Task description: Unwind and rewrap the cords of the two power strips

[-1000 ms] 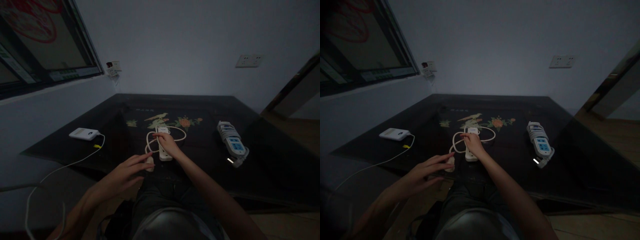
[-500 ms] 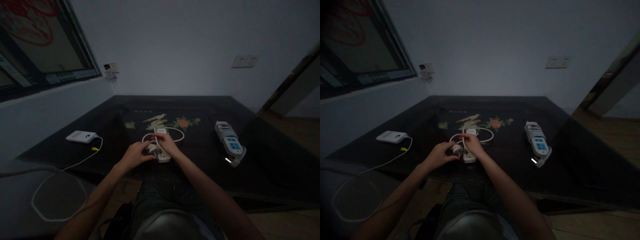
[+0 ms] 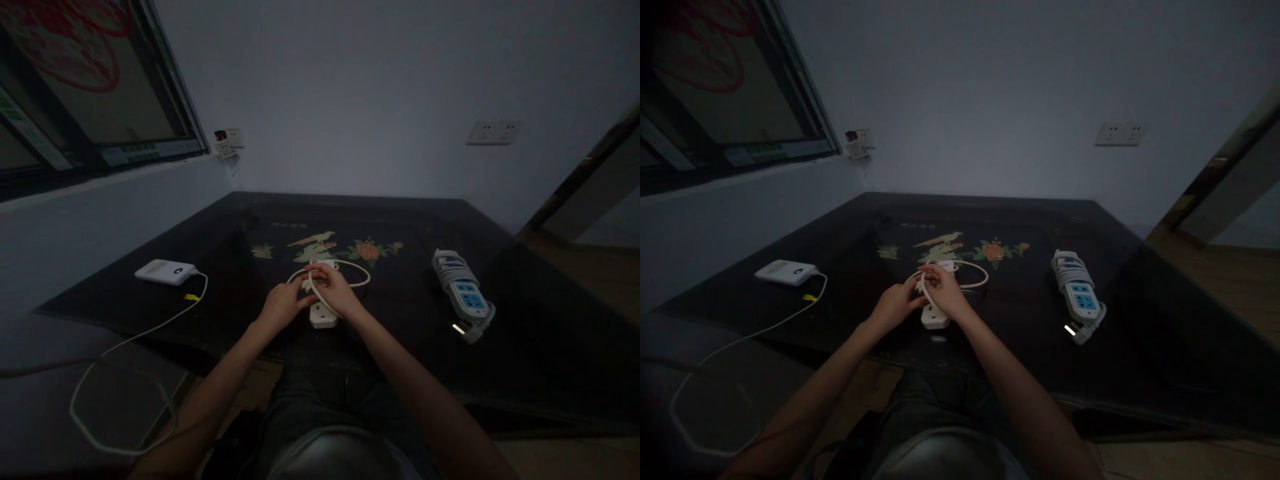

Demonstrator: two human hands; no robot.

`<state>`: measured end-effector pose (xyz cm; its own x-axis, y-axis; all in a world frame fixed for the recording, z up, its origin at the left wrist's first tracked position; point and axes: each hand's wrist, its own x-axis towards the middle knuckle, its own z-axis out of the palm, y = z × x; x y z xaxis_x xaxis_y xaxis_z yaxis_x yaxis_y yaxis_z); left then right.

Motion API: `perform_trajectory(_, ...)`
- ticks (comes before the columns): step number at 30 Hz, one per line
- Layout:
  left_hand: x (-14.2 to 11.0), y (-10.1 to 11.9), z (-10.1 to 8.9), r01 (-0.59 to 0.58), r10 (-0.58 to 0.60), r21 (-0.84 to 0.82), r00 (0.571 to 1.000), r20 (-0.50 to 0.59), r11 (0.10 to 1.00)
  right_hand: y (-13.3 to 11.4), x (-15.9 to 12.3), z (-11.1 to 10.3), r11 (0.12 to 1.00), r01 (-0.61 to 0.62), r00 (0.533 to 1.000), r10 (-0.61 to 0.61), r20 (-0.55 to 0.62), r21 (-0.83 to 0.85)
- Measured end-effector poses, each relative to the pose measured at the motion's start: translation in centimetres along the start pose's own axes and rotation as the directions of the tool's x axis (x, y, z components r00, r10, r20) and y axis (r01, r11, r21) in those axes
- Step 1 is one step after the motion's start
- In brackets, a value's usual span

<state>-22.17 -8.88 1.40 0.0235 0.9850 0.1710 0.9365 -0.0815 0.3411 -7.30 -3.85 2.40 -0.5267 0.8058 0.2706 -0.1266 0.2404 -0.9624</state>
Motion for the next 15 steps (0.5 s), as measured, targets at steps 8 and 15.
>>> perform_trajectory(8, -0.6, 0.1, -0.9, -0.122, 0.165, -0.477, 0.985, 0.049, 0.87, -0.2, -1.0, 0.6, 0.892, 0.11, 0.994, -0.098, 0.051, -0.438)
perform_trajectory(15, -0.6, -0.1, -1.4, -0.164, 0.2, -0.573, 0.98, 0.0, 0.803, -1.3, -1.4, 0.0, 0.936, 0.103, 0.993, -0.115, -0.015, -0.338)
